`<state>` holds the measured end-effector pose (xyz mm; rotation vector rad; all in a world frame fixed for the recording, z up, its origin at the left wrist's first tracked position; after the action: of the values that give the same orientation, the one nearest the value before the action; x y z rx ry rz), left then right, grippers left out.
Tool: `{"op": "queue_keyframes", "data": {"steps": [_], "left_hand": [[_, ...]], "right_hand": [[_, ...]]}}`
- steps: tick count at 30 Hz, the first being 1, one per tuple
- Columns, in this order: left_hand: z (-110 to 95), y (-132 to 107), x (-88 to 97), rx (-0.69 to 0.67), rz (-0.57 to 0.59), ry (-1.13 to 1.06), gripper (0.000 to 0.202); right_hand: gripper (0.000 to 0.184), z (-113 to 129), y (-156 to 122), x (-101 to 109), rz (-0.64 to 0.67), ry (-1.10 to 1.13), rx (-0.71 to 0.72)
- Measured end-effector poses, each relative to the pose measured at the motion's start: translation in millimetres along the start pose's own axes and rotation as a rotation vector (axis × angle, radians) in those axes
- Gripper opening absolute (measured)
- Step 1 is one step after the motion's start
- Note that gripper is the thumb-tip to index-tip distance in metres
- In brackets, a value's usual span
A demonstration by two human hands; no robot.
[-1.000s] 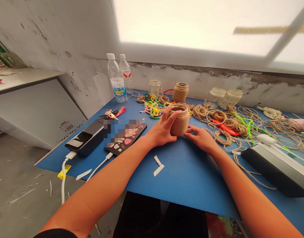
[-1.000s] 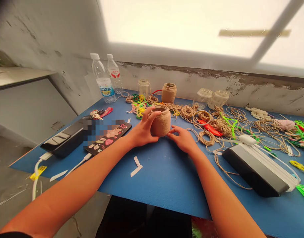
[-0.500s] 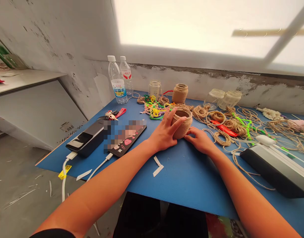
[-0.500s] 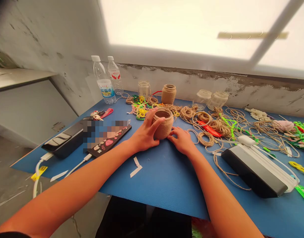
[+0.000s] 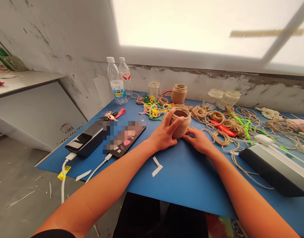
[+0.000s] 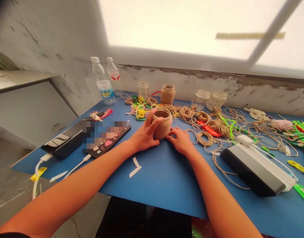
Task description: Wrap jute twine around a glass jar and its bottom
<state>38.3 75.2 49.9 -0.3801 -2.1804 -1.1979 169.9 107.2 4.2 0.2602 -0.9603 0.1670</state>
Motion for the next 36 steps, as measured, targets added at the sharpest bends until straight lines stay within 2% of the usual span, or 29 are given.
{"op": "queue_keyframes", "data": {"steps": [16,31,36], "left_hand": [[1.0,-0.4,-0.2,-0.019,-0.05,0.009,0.103],[9.1,1.5,-2.6,0.062,-0.029,-0.016,0.093],[11.3,2.4,-2.0,0.055,-0.015,-0.039,0.095]], "right_hand": [[0.015,0.0,0.4,-0.2,0.001,0.0,-0.003],[0.01,-1.9,1.8,0.6,-0.019,0.015,-0.013],[0.011,-2.5,2.4,1.5,-0.027,0.022,-0.02]]}}
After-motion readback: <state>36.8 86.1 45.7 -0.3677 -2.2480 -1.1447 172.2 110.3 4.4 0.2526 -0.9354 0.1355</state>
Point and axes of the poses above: each hand's wrist, its own y-axis towards the middle knuckle, its own x-axis out of the back of the hand, z = x × y, the point moved 10 cm from there along y, towards the middle knuckle, and after that the axes turned 4 degrees about -y, right-handed, at the moved point
